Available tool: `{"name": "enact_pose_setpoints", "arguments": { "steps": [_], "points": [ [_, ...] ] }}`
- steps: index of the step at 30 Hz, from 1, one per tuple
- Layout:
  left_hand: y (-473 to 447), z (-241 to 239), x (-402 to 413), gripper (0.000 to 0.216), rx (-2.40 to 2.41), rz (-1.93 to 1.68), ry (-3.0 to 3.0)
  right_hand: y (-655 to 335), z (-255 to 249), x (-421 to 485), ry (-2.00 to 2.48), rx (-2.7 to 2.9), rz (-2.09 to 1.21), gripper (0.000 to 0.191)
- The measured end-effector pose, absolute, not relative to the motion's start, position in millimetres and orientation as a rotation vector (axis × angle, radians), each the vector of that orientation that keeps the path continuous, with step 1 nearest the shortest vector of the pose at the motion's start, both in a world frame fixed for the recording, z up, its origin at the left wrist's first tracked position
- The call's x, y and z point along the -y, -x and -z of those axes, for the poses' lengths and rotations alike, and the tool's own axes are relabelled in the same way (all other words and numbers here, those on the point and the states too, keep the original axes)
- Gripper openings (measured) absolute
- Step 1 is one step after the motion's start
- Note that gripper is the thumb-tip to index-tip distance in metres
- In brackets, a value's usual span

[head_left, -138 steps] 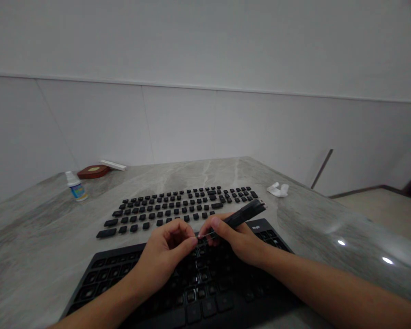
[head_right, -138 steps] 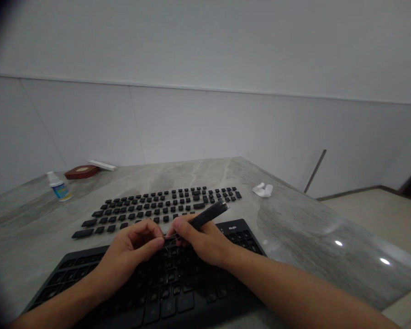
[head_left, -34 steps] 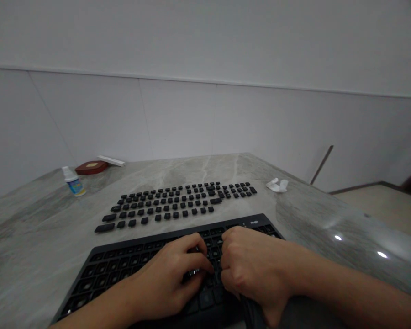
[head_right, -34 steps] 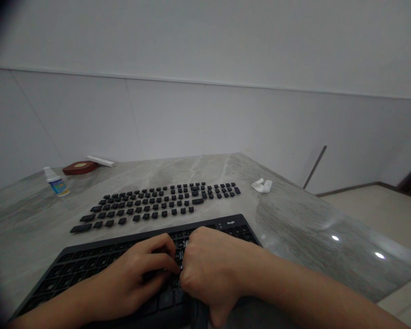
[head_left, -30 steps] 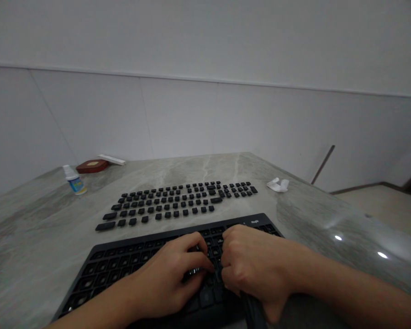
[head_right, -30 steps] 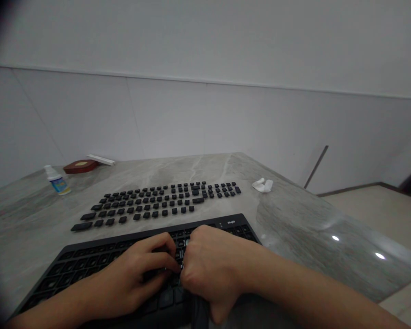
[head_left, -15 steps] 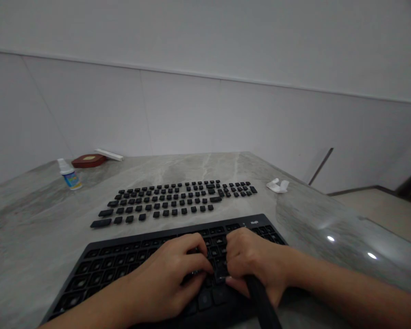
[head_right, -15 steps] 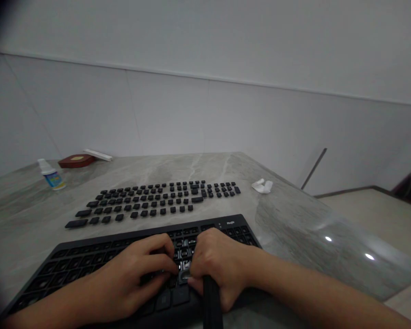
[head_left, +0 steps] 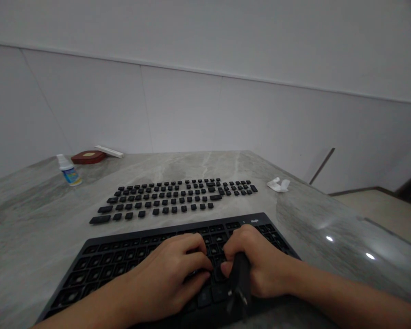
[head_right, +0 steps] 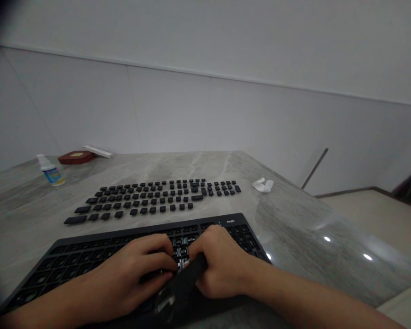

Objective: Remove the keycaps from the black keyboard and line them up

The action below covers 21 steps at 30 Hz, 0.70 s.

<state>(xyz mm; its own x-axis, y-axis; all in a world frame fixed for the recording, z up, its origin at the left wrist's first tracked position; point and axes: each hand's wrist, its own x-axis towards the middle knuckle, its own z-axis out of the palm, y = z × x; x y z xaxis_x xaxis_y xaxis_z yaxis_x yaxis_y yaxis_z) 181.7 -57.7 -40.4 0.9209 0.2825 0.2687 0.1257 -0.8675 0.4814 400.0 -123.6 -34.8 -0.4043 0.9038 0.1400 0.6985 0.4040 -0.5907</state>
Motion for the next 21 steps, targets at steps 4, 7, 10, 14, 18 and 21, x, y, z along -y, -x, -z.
{"name": "enact_pose_setpoints", "arguments": {
  "steps": [4,7,10,14,18,21],
  "points": [
    [-182,40,58,0.016,-0.264,-0.474,-2.606,-400,36,123,1.384,2.171,-0.654,0.023],
    [-181,40,58,0.014,-0.257,-0.501,-2.619,-399,34,122,1.42,2.127,-0.753,0.027],
    [-181,40,58,0.017,-0.256,-0.526,-2.629,-396,32,123,1.565,2.027,-0.87,0.027],
    [-182,40,57,0.018,-0.25,-0.525,-2.636,-393,33,125,1.625,1.898,-0.914,0.026],
    [-181,41,56,0.019,-0.251,-0.499,-2.647,-391,39,126,1.631,1.835,-0.874,0.022],
    [-180,39,58,0.024,-0.216,-0.494,-2.68,-391,42,125,1.589,1.792,-0.907,0.021]
  ]
}}
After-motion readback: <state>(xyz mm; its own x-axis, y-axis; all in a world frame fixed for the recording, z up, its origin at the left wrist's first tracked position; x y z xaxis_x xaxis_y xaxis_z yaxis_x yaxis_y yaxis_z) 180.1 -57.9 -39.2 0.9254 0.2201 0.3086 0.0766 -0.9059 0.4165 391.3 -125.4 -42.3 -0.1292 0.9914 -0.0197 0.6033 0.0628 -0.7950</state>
